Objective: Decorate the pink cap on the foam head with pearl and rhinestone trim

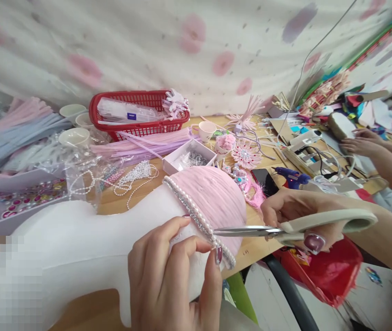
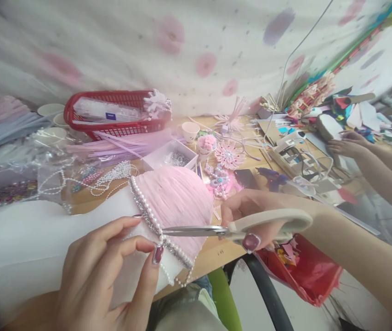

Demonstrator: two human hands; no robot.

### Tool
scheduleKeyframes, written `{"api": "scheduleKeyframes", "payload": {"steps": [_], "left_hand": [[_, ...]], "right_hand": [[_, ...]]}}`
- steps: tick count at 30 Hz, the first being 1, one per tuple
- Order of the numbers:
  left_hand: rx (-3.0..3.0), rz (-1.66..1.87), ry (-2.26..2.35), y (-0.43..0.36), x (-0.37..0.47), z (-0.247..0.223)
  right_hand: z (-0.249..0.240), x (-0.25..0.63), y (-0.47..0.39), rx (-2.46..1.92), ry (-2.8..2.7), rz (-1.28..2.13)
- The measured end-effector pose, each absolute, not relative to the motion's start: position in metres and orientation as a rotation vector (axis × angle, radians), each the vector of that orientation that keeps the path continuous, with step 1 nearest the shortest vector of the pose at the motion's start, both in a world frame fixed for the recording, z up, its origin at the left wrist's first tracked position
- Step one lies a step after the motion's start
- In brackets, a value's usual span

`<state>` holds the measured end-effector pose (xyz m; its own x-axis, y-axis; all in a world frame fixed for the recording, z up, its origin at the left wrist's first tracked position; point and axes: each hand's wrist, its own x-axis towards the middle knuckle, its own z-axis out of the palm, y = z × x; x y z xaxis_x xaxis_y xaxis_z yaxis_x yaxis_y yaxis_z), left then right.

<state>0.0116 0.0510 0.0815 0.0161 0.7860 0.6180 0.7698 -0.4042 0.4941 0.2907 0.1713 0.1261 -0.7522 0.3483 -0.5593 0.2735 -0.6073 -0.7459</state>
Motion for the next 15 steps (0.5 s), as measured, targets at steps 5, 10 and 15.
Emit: {"api": "scheduleKeyframes", "payload": {"steps": [5,10,15], "left_hand": [[2.169,1.386,1.74,0.053,0.016,0.085],[2.035,1.401,1.805,0.053,0.024,0.09],[2.038,1.412,1.813,0.053,0.025,0.088]], "right_hand": [[0.119,0.294,0.177,-1.013,-1.367,2.655],[0.108,0.297,0.176,-0.959,-1.246,2.713],[0.091,0.302,0.168,-0.914,-1.088,2.722]]}}
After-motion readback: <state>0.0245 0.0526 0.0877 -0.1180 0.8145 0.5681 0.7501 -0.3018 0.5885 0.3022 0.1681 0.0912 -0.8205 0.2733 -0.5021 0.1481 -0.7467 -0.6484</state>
